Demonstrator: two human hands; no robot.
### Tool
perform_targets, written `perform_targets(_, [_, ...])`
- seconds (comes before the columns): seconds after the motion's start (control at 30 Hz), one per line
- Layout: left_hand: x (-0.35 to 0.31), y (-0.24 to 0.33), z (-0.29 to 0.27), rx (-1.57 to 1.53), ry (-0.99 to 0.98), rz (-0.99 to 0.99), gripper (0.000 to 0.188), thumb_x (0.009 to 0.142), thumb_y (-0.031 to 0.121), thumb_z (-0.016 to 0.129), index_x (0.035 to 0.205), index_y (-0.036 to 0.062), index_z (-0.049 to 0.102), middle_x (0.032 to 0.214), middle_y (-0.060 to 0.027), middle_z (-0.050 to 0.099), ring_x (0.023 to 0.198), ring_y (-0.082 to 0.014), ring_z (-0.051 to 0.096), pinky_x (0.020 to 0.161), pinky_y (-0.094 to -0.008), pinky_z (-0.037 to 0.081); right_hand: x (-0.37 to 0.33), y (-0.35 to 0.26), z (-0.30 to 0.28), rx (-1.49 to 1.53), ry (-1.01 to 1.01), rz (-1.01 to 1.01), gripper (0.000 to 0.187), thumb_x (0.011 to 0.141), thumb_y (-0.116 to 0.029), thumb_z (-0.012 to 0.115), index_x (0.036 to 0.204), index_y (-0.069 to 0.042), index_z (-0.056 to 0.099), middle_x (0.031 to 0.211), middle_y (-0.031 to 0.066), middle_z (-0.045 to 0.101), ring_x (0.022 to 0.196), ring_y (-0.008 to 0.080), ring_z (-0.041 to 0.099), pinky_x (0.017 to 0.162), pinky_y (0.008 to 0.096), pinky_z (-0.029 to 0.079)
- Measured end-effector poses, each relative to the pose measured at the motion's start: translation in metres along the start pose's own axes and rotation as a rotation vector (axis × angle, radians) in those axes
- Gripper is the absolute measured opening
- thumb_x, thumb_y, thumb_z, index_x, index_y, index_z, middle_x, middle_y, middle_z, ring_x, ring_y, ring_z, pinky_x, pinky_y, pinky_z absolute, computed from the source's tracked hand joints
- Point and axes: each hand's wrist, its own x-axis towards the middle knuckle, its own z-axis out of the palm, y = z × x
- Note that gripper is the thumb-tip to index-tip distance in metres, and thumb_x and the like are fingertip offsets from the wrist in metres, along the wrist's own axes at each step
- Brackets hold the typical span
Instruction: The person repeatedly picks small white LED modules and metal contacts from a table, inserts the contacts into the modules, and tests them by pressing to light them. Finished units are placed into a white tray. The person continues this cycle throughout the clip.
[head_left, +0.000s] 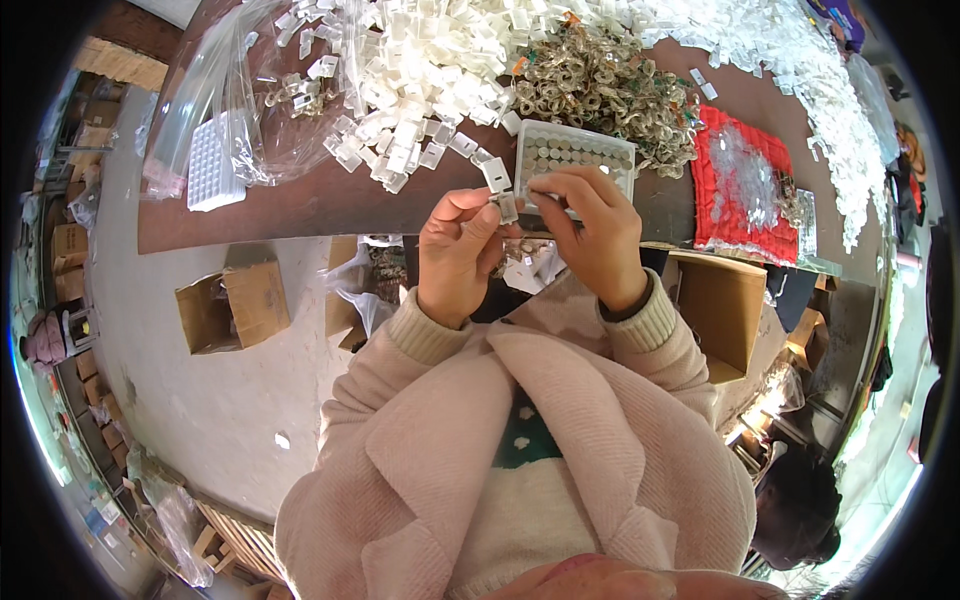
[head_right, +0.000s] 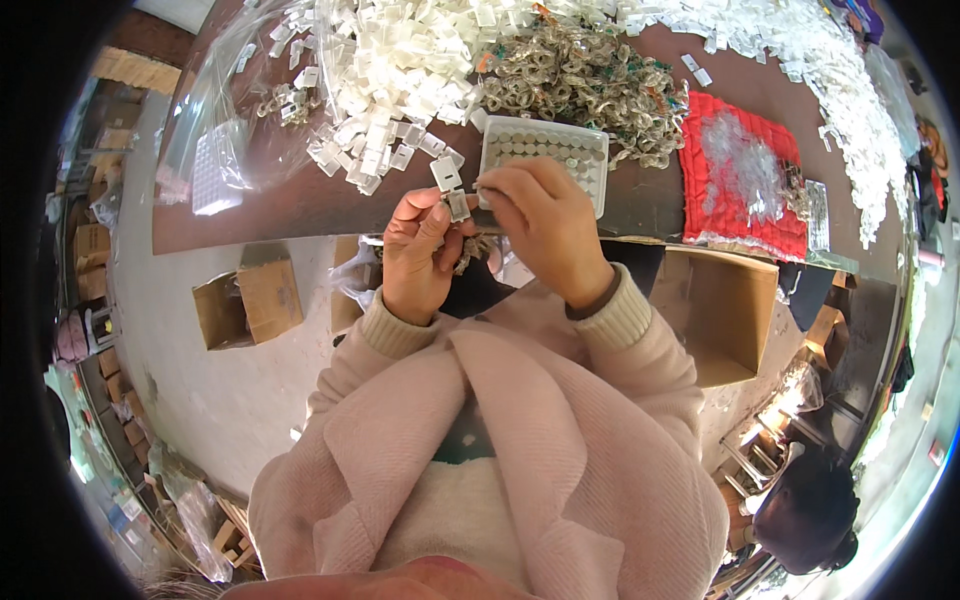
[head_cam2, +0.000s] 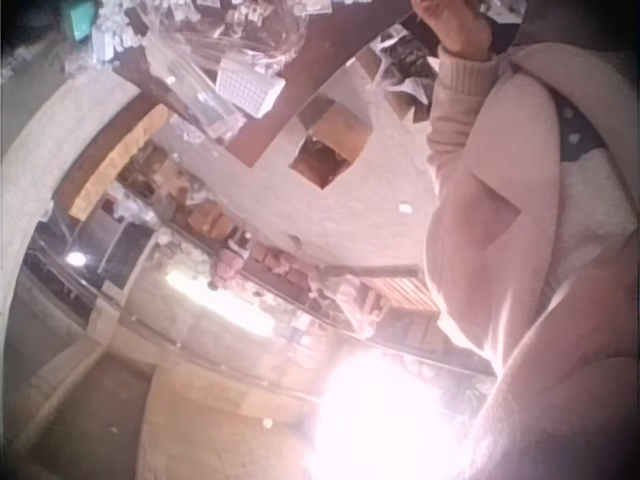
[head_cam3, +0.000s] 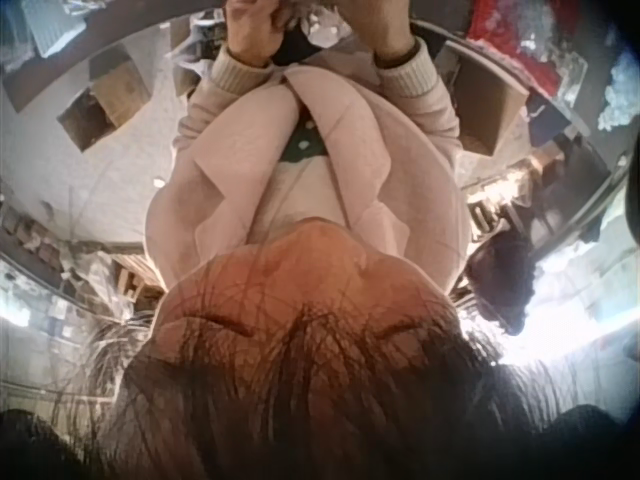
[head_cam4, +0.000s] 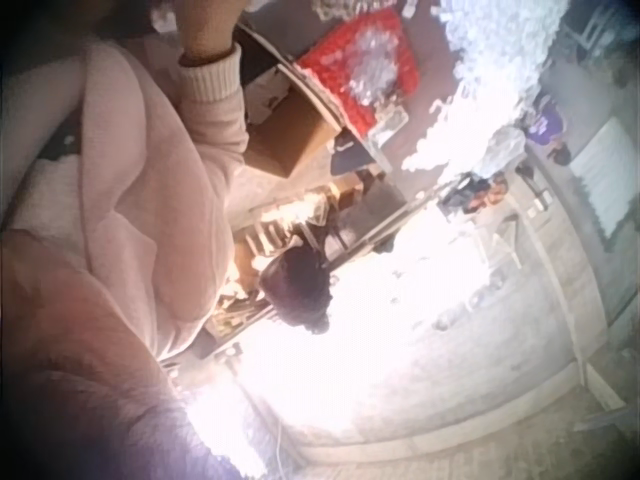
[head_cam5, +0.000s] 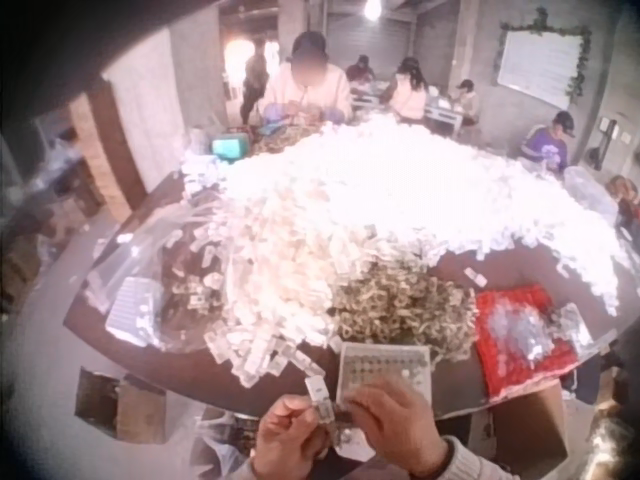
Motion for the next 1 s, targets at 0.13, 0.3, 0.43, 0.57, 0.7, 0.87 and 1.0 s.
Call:
perform_targets(0.13, [-0.001, -0.002, 0.006, 0.061, -0.034, 0.056, 0.014, 0.098, 0.005, 0.063, 0.113, 0.0055, 0.062, 0.09, -0.0052, 0.069, 0.064, -0.0083, 0.064, 0.044, -0.0187, 0.036, 0.001, -0.019, -0.007, -0.051, -0.056, -0.085, 0.03, 0.073, 0.002, 0.073, 0.101, -0.005, 0.069, 0.093, 0.0086, 0.064, 0.079, 0.0282, 0.063, 0.067, 0.0375, 0.053])
perform_targets(0.3, [-0.006, 0.001, 0.016, 0.121, 0.017, 0.065, 0.015, 0.1, 0.008, 0.06, 0.114, 0.0044, 0.061, 0.09, -0.0062, 0.07, 0.057, -0.0066, 0.056, 0.045, -0.0181, 0.038, 0.002, -0.025, -0.009, -0.074, -0.035, -0.084, 0.035, 0.068, 0.001, 0.07, 0.103, -0.004, 0.07, 0.094, 0.0077, 0.066, 0.081, 0.027, 0.065, 0.069, 0.0363, 0.054])
perform_targets(0.43, [-0.007, 0.005, 0.019, 0.032, 0.018, -0.047, 0.014, 0.1, 0.008, 0.06, 0.113, 0.0045, 0.061, 0.09, -0.0055, 0.07, 0.059, -0.0065, 0.058, 0.044, -0.0168, 0.037, 0.003, -0.023, -0.004, -0.064, 0.032, -0.136, 0.035, 0.068, 0.001, 0.068, 0.103, -0.005, 0.07, 0.093, 0.0074, 0.069, 0.08, 0.0266, 0.066, 0.07, 0.0359, 0.054])
perform_targets(0.57, [-0.005, 0.007, 0.015, -0.056, -0.038, -0.082, 0.011, 0.099, 0.007, 0.062, 0.11, 0.0055, 0.062, 0.095, -0.0074, 0.07, 0.069, -0.0101, 0.066, 0.045, -0.0179, 0.038, 0.002, -0.022, -0.004, -0.018, 0.035, -0.11, 0.034, 0.069, 0.002, 0.068, 0.103, -0.005, 0.07, 0.094, 0.0071, 0.071, 0.08, 0.0263, 0.068, 0.072, 0.0361, 0.055])
perform_targets(0.7, [-0.004, 0.003, 0.012, -0.058, -0.039, -0.075, 0.01, 0.098, 0.006, 0.063, 0.108, 0.0058, 0.062, 0.097, -0.0077, 0.07, 0.069, -0.0106, 0.066, 0.044, -0.0179, 0.037, 0.002, -0.02, -0.005, -0.026, 0.02, -0.111, 0.033, 0.071, 0.002, 0.067, 0.103, -0.005, 0.07, 0.094, 0.0068, 0.072, 0.081, 0.0261, 0.069, 0.073, 0.036, 0.055])
perform_targets(0.87, [-0.004, -0.001, 0.008, -0.057, 0.032, -0.067, 0.009, 0.098, 0.005, 0.063, 0.107, 0.0059, 0.062, 0.097, -0.0078, 0.07, 0.07, -0.0116, 0.067, 0.042, -0.018, 0.036, -0.003, -0.021, 0.002, -0.109, -0.052, -0.192, 0.034, 0.073, 0.002, 0.066, 0.106, -0.005, 0.07, 0.103, 0.0089, 0.071, 0.088, 0.0264, 0.069, 0.075, 0.0353, 0.055])
perform_targets(1.0, [-0.002, -0.001, 0.002, -0.017, 0.07, -0.034, 0.008, 0.098, 0.005, 0.063, 0.106, 0.0061, 0.062, 0.096, -0.009, 0.07, 0.071, -0.0127, 0.068, 0.041, -0.018, 0.034, -0.009, -0.016, 0.01, -0.061, -0.057, -0.152, 0.038, 0.074, 0.003, 0.065, 0.111, -0.005, 0.069, 0.105, 0.0095, 0.07, 0.089, 0.0283, 0.067, 0.076, 0.0364, 0.054])
